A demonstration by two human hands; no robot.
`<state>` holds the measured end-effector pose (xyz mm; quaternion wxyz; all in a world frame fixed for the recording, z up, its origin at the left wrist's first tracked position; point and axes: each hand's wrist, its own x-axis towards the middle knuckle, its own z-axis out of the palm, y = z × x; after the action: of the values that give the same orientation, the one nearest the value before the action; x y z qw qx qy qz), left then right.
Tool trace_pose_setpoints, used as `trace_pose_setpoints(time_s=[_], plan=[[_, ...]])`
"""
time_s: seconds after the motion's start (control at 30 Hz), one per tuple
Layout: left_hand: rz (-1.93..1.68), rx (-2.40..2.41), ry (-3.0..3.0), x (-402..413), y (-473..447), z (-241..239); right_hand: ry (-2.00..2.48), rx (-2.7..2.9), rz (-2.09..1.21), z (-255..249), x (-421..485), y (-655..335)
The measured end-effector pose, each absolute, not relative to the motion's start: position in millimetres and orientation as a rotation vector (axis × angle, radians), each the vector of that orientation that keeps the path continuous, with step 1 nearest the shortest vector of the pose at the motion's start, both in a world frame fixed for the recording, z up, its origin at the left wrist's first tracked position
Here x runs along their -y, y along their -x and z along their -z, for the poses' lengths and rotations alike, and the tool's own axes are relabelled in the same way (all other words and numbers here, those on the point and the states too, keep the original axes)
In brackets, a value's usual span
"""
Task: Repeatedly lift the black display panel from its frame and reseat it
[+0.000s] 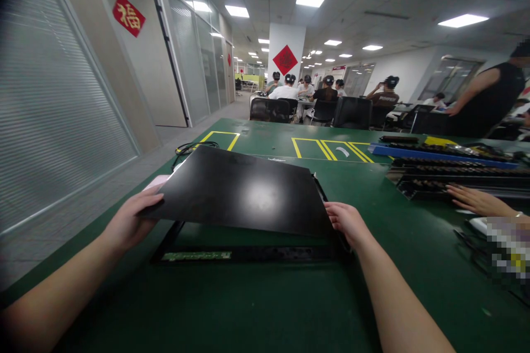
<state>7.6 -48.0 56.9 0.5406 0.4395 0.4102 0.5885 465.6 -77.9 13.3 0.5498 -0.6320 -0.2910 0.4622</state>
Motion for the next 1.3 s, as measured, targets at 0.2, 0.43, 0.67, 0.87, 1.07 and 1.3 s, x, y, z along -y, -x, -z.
trace_pose_setpoints(time_s=[0.2, 0.43, 0.67, 0.87, 1.07, 1.3], plan=[[-1.348, -0.97, -1.072, 45.9, -7.1, -46.8, 1.606, 0.718, -0.969, -19.4, 79.2, -464.4], [-1.285, -0.946, -1.071, 45.1, -8.0, -41.6, 1.769, 0.8, -0.826, -24.6, 84.4, -460.4], [-1.26, -0.958, -1.072, 44.3, -8.8, -39.3, 1.893, 0.882, -0.775, -26.5, 84.2, -457.4], [-1.226, -0.953, -1.102, 46.2, -9.7, -39.4, 1.946, 0.982, -0.718, -14.9, 81.8, -470.4], [-1.217, -0.972, -1.114, 49.1, -14.4, -42.7, 2.002, 1.076, -0.6, -10.2, 82.2, -477.3], [-1.181, -0.961, -1.09, 48.7, -15.0, -38.8, 2.061, 1.11, -0.504, -6.7, 80.4, -482.1]])
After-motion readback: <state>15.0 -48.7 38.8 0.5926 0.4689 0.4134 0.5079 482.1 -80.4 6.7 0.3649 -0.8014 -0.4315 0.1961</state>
